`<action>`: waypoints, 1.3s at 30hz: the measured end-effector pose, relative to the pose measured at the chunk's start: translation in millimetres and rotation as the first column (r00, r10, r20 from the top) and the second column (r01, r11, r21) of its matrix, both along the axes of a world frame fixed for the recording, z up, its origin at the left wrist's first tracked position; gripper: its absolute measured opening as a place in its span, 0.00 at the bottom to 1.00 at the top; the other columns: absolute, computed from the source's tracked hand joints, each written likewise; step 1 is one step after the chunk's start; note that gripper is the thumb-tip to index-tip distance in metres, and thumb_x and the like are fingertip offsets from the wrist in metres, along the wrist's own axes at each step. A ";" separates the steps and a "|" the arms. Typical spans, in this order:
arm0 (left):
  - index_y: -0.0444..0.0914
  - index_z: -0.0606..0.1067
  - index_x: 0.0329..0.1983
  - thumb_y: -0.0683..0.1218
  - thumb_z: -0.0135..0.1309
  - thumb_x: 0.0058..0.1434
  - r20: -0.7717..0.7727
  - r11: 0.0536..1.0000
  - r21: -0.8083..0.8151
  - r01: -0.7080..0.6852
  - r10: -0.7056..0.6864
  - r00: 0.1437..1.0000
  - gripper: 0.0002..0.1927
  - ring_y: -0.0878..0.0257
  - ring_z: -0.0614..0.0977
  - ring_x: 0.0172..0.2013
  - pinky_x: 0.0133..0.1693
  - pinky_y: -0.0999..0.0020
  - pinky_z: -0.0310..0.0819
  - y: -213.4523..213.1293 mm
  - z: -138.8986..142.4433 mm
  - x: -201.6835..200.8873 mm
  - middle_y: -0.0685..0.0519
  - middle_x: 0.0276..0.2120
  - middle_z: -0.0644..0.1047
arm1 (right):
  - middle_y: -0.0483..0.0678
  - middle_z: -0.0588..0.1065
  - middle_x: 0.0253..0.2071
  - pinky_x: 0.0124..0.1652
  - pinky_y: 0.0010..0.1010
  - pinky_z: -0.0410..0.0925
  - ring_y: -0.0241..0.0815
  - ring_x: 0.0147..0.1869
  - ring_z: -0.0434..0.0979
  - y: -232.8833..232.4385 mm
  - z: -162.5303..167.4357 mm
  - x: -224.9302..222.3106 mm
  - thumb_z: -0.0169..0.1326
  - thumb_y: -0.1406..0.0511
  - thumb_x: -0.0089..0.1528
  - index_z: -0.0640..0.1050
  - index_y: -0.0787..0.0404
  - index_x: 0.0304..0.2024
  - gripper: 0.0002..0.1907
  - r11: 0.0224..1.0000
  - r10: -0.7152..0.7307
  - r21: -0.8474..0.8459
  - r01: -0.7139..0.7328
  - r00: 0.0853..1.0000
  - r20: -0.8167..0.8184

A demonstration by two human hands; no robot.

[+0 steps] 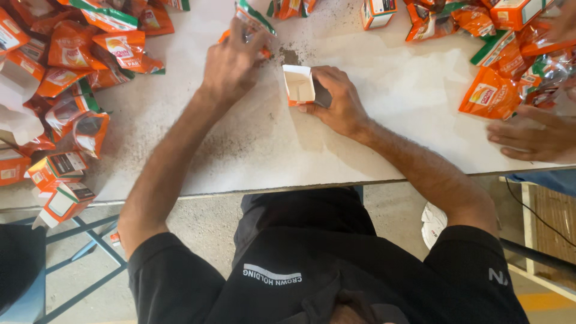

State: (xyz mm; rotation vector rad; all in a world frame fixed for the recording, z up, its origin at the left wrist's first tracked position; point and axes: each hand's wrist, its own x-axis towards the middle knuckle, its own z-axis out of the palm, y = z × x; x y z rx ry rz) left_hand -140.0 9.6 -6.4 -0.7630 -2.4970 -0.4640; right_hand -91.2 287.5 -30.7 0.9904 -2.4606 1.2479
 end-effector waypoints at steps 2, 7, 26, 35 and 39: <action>0.43 0.73 0.59 0.37 0.61 0.61 0.064 0.967 0.254 -0.004 -0.012 0.998 0.23 0.47 0.85 0.43 0.39 0.53 0.84 -4.1 -6.7 10.8 0.43 0.53 0.75 | 0.56 0.76 0.54 0.57 0.43 0.68 0.57 0.58 0.75 0.3 1.1 -1.7 0.74 0.61 0.55 0.75 0.68 0.56 0.32 1.000 -0.012 -0.014 0.012 1.000 0.002; 0.27 0.69 0.52 0.35 0.56 0.45 -0.405 0.881 0.324 0.346 -0.201 0.892 0.27 0.35 0.80 0.42 0.40 0.43 0.80 6.5 -27.2 50.2 0.37 0.48 0.72 | 0.55 0.79 0.46 0.52 0.45 0.69 0.56 0.50 0.77 -1.0 -2.2 -3.0 0.76 0.61 0.50 0.79 0.67 0.49 0.29 1.000 -0.018 0.005 0.018 1.000 -0.001; 0.40 0.80 0.44 0.43 0.62 0.66 0.051 0.955 0.287 0.070 -0.088 0.995 0.06 0.32 0.47 0.76 0.72 0.35 0.50 67.8 -16.6 61.9 0.32 0.76 0.48 | 0.54 0.76 0.47 0.51 0.45 0.70 0.57 0.52 0.75 -9.1 12.8 5.4 0.74 0.68 0.50 0.76 0.66 0.53 0.30 1.000 0.017 -0.006 -0.018 0.998 -0.066; 0.32 0.66 0.63 0.46 0.65 0.60 0.546 0.749 0.620 -0.234 -0.198 0.814 0.32 0.57 0.78 0.33 0.36 0.61 0.74 59.8 -11.2 78.3 0.41 0.40 0.78 | 0.54 0.76 0.49 0.51 0.43 0.71 0.56 0.53 0.76 -8.6 14.2 4.5 0.73 0.70 0.51 0.76 0.67 0.56 0.32 1.000 0.002 -0.001 -0.002 1.000 -0.003; 0.32 0.72 0.44 0.44 0.63 0.63 0.426 0.793 0.592 -0.146 -0.153 0.892 0.14 0.62 0.82 0.24 0.26 0.65 0.75 64.8 -18.3 59.5 0.47 0.28 0.79 | 0.56 0.76 0.52 0.52 0.44 0.71 0.57 0.55 0.76 -7.9 7.1 6.9 0.75 0.67 0.52 0.72 0.68 0.60 0.37 1.000 0.009 -0.001 -0.009 0.998 -0.060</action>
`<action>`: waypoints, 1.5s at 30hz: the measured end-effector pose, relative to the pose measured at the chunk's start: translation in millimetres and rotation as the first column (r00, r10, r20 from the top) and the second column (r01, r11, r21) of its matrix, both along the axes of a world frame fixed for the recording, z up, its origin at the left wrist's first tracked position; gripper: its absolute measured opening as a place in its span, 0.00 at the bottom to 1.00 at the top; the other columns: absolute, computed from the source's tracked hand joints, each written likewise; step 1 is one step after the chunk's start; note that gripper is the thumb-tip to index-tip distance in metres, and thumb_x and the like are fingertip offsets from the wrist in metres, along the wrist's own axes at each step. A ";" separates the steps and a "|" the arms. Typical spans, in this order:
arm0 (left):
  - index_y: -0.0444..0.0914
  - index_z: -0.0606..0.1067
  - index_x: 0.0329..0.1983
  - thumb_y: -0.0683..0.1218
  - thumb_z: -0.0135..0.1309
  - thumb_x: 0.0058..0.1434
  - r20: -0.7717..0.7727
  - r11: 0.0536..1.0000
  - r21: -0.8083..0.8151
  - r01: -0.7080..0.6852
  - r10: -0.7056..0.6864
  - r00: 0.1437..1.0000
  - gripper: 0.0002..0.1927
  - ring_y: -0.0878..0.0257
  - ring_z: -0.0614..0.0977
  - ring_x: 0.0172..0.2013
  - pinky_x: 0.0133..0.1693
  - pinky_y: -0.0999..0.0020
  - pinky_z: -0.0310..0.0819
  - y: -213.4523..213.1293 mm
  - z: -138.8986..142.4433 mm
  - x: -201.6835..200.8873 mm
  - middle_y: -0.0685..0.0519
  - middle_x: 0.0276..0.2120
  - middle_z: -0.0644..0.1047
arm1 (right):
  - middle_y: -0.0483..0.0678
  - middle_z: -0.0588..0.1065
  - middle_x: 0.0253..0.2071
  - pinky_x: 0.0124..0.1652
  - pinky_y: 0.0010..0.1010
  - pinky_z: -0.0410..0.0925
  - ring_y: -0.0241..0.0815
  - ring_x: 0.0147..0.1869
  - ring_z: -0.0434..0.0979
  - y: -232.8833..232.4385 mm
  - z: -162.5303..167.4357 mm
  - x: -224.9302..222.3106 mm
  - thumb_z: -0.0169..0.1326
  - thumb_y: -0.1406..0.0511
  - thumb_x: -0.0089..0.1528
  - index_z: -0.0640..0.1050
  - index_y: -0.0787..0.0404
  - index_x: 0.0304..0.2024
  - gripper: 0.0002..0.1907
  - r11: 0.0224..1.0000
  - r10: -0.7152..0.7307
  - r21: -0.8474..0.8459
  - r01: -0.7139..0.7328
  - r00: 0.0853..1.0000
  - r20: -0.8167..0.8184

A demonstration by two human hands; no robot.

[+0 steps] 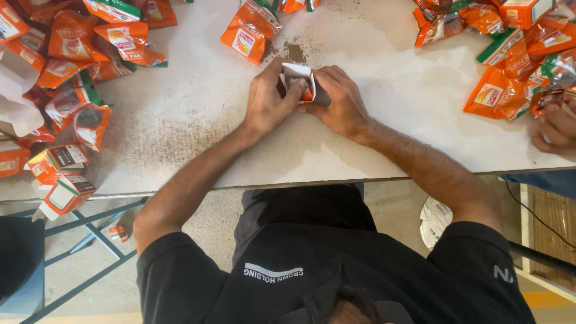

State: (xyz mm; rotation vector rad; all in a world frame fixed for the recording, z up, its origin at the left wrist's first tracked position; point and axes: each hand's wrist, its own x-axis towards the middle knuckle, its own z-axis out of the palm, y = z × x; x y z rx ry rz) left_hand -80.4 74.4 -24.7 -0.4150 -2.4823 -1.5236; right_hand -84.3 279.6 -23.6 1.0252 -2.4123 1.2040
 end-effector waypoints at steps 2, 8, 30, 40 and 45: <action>0.31 0.71 0.44 0.43 0.61 0.62 -0.024 0.999 -0.005 -0.040 0.040 0.999 0.14 0.61 0.82 0.25 0.27 0.63 0.75 5.5 -6.6 -9.7 0.45 0.28 0.79 | 0.55 0.76 0.55 0.55 0.42 0.71 0.55 0.58 0.77 0.4 -2.4 2.0 0.74 0.65 0.55 0.68 0.68 0.62 0.39 0.999 0.008 -0.049 -0.005 0.998 0.059; 0.32 0.72 0.46 0.41 0.56 0.65 0.051 0.975 0.214 0.058 -0.070 0.996 0.09 0.62 0.85 0.31 0.31 0.64 0.79 6.0 -15.5 -8.7 0.48 0.33 0.81 | 0.57 0.76 0.57 0.57 0.42 0.73 0.56 0.62 0.76 1.1 -1.5 7.1 0.71 0.69 0.57 0.72 0.66 0.62 0.33 0.999 0.019 0.052 -0.012 0.991 -0.133; 0.29 0.74 0.55 0.41 0.70 0.58 -0.369 0.926 -0.246 0.287 -0.363 0.856 0.25 0.39 0.72 0.65 0.66 0.51 0.67 -21.0 0.6 14.7 0.37 0.62 0.73 | 0.56 0.78 0.51 0.46 0.46 0.71 0.60 0.51 0.79 -1.3 -11.8 6.8 0.69 0.71 0.58 0.61 0.62 0.49 0.29 0.992 -0.083 0.085 0.091 0.992 -0.092; 0.36 0.78 0.47 0.35 0.63 0.62 -0.201 0.967 -0.031 0.254 -0.255 0.946 0.12 0.47 0.77 0.66 0.66 0.53 0.74 -14.7 -1.8 10.6 0.44 0.62 0.76 | 0.56 0.78 0.50 0.46 0.46 0.71 0.62 0.50 0.79 -1.5 -12.7 4.6 0.71 0.69 0.55 0.62 0.61 0.48 0.31 0.992 -0.084 0.087 0.092 0.992 -0.095; 0.35 0.78 0.43 0.36 0.63 0.59 -0.372 0.909 -0.344 0.236 -0.363 0.854 0.10 0.42 0.72 0.67 0.64 0.55 0.73 -19.6 3.3 11.0 0.39 0.64 0.74 | 0.56 0.77 0.51 0.47 0.45 0.71 0.61 0.52 0.79 -0.4 -11.2 7.1 0.73 0.68 0.59 0.64 0.61 0.53 0.31 0.989 -0.104 0.102 0.111 0.992 -0.074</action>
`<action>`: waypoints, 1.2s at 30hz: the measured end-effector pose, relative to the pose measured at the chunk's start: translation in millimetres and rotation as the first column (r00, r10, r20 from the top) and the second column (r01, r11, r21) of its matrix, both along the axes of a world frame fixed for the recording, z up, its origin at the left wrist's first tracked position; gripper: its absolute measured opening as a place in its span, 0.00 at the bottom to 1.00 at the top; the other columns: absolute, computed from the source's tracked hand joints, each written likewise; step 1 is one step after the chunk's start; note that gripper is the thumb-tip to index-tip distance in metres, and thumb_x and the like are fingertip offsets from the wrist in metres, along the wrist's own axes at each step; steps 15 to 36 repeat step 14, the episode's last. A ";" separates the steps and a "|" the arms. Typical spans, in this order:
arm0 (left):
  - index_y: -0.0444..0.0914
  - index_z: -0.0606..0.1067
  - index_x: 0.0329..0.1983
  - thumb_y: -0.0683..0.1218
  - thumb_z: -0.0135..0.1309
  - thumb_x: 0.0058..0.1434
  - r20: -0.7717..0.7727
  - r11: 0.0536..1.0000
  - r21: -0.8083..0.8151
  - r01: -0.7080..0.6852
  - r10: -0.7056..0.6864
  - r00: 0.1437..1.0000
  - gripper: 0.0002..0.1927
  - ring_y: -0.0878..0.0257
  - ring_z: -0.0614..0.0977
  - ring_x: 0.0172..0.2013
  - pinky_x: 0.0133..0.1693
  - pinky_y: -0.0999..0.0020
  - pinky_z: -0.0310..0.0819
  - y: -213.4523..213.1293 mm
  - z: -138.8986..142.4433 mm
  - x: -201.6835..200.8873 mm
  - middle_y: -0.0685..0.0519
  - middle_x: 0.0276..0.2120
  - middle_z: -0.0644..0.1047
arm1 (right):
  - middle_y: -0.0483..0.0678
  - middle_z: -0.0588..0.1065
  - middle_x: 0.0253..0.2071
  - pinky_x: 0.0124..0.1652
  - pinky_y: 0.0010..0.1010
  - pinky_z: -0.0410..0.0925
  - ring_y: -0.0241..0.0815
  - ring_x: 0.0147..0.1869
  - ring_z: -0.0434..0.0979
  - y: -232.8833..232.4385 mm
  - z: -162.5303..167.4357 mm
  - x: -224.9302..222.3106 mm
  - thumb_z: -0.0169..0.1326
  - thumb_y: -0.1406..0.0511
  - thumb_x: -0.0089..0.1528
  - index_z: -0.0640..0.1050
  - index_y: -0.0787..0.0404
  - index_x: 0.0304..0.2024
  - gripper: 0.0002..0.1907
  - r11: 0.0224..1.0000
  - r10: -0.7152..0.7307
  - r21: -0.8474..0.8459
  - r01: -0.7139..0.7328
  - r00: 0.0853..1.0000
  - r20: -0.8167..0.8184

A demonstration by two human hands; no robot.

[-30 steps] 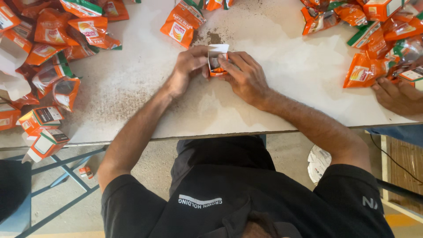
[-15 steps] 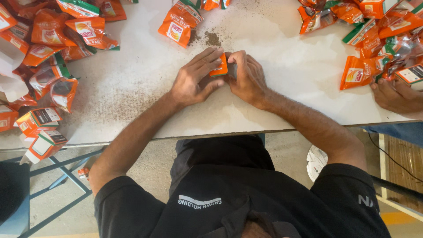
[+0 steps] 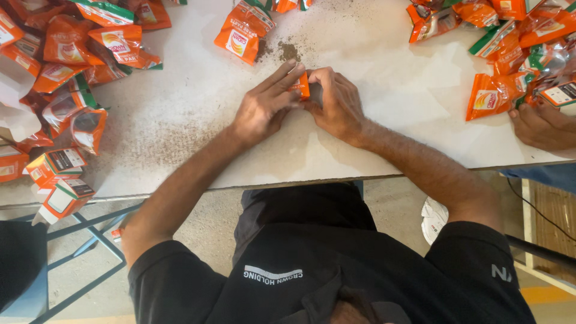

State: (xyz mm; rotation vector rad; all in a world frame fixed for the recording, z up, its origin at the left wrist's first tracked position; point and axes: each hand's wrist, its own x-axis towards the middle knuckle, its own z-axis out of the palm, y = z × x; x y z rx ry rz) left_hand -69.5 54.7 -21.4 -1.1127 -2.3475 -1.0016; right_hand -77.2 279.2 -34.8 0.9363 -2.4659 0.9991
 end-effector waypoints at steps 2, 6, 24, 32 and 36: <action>0.32 0.76 0.45 0.34 0.62 0.66 -0.102 0.996 -0.094 -0.004 -0.005 0.995 0.08 0.43 0.68 0.72 0.70 0.55 0.71 -2.4 2.7 3.4 0.39 0.68 0.71 | 0.57 0.76 0.53 0.50 0.45 0.71 0.60 0.54 0.78 -0.7 0.0 0.1 0.72 0.68 0.59 0.65 0.62 0.57 0.32 1.000 0.017 0.002 -0.017 1.000 -0.017; 0.31 0.75 0.44 0.35 0.61 0.60 -0.225 0.968 -0.244 -0.063 0.007 0.974 0.10 0.44 0.63 0.73 0.72 0.39 0.57 0.4 -0.7 6.0 0.38 0.66 0.70 | 0.60 0.72 0.62 0.58 0.44 0.72 0.62 0.64 0.75 -0.6 -3.2 -0.6 0.66 0.72 0.58 0.64 0.62 0.64 0.35 0.992 0.128 0.002 -0.129 0.987 -0.092; 0.38 0.71 0.67 0.40 0.63 0.72 -0.088 0.915 0.231 -0.330 0.358 0.930 0.22 0.46 0.74 0.66 0.64 0.52 0.71 -51.1 -10.3 -115.7 0.43 0.65 0.74 | 0.67 0.55 0.72 0.73 0.56 0.50 0.66 0.77 0.55 42.7 7.3 -37.8 0.63 0.60 0.71 0.55 0.64 0.73 0.38 0.944 -0.276 0.089 0.319 0.906 -0.321; 0.38 0.71 0.67 0.40 0.63 0.72 -0.088 0.915 0.231 -0.330 0.358 0.930 0.22 0.46 0.74 0.66 0.64 0.52 0.71 -51.1 -10.3 -115.7 0.43 0.65 0.74 | 0.67 0.55 0.72 0.73 0.56 0.50 0.66 0.77 0.55 42.7 7.3 -37.8 0.63 0.60 0.71 0.55 0.64 0.73 0.38 0.944 -0.276 0.089 0.319 0.906 -0.321; 0.38 0.71 0.67 0.40 0.63 0.72 -0.088 0.915 0.231 -0.330 0.358 0.930 0.22 0.46 0.74 0.66 0.64 0.52 0.71 -51.1 -10.3 -115.7 0.43 0.65 0.74 | 0.67 0.55 0.72 0.73 0.56 0.50 0.66 0.77 0.55 42.7 7.3 -37.8 0.63 0.60 0.71 0.55 0.64 0.73 0.38 0.944 -0.276 0.089 0.319 0.906 -0.321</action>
